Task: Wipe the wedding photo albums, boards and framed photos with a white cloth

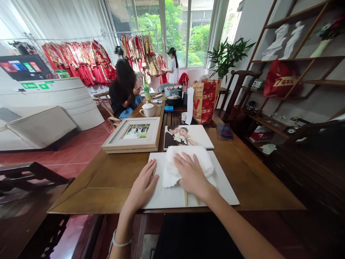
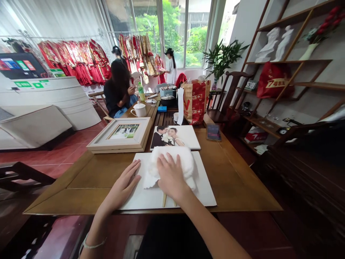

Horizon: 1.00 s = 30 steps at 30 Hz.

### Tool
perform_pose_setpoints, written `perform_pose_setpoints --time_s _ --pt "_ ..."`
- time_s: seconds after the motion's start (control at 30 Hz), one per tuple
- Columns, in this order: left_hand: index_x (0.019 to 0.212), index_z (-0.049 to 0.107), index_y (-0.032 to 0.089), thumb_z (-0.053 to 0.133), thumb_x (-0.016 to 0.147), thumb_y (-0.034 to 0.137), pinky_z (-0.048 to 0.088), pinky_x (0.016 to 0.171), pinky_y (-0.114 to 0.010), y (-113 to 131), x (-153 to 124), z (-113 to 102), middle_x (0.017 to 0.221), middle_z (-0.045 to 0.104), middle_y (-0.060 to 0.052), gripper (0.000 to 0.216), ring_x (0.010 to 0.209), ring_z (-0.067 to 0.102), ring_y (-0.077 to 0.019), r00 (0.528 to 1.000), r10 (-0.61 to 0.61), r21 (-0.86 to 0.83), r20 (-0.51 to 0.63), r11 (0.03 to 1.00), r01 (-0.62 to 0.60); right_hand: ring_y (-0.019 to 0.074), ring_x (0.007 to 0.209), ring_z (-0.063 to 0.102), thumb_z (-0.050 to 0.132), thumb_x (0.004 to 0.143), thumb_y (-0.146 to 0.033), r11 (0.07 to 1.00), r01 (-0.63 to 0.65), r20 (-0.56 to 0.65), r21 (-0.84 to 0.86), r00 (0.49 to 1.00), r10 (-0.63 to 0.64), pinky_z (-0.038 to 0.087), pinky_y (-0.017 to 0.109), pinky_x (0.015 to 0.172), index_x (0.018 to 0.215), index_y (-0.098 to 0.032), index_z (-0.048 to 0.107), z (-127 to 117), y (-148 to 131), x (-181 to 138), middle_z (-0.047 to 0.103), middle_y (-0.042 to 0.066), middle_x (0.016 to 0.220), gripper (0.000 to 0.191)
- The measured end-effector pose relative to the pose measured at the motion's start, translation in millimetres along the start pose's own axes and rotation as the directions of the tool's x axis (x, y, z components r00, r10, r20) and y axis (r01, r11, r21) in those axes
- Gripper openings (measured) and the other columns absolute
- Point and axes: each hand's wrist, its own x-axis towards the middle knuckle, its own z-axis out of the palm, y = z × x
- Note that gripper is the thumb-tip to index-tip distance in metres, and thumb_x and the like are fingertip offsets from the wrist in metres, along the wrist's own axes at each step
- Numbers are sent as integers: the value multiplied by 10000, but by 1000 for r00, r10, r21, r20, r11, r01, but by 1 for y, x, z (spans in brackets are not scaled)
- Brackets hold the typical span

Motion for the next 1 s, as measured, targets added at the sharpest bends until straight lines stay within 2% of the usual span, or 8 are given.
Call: perform_pose_setpoints --time_s 0.1,0.27,0.37,0.5,0.6,0.73,0.87,1.0 --pt "1429 420 156 389 948 334 239 1192 -442 -3 0 0 1550 352 -104 514 1451 282 -242 1000 10 -2 6 1000 -10 383 1431 177 480 714 -49 1000 17 -26 -9 1000 -17 67 666 1127 1445 0 343 7 -17 -4 301 198 1544 746" --pt "1446 396 141 341 944 261 259 1187 -416 -4 -1 0 1561 326 -113 520 1454 278 -223 999 37 -18 23 999 -36 348 1449 147 486 735 -105 978 196 20 74 980 -198 17 626 1156 1474 -53 312 17 -38 -56 281 161 1561 761" --pt "1448 399 171 360 950 274 267 1182 -425 -2 -1 -1 1564 325 -98 509 1456 271 -228 999 31 -20 21 999 -31 343 1458 111 518 707 -152 941 291 62 174 950 -306 -25 619 1157 1478 -60 302 19 -29 -83 250 155 1572 806" --pt "1438 418 207 403 954 322 272 1178 -433 0 0 -1 1559 342 -81 498 1452 281 -242 1000 17 -13 8 1000 -17 179 1461 156 485 599 -84 867 393 100 305 893 -440 0 445 1203 1460 -187 371 5 4 -85 332 12 1553 875" --pt "1434 424 175 386 954 316 253 1186 -430 0 0 -1 1557 344 -94 502 1452 281 -241 1000 14 7 12 1000 -14 147 1442 220 443 554 -48 871 354 97 340 908 -407 41 428 1204 1438 -225 416 -5 26 -64 382 -24 1524 903" --pt "1429 430 160 393 951 346 248 1189 -430 0 1 -1 1555 347 -97 514 1451 286 -245 1000 -2 24 15 1000 1 156 1435 247 438 575 -32 933 254 55 256 960 -276 88 438 1200 1429 -209 429 -5 40 -23 382 -5 1524 872" --pt "1433 422 145 383 954 357 246 1189 -434 -1 1 -1 1558 339 -102 525 1450 287 -245 1000 -6 34 20 999 5 207 1439 237 443 602 -22 967 164 12 192 985 -170 116 488 1185 1447 -163 392 0 37 5 365 48 1536 858" --pt "1433 424 171 390 952 359 259 1184 -428 -1 1 -1 1558 343 -86 518 1450 288 -243 1000 -13 35 18 999 13 277 1441 207 460 624 -13 981 136 -19 140 991 -134 80 556 1170 1433 -102 400 5 19 -2 378 106 1526 816"
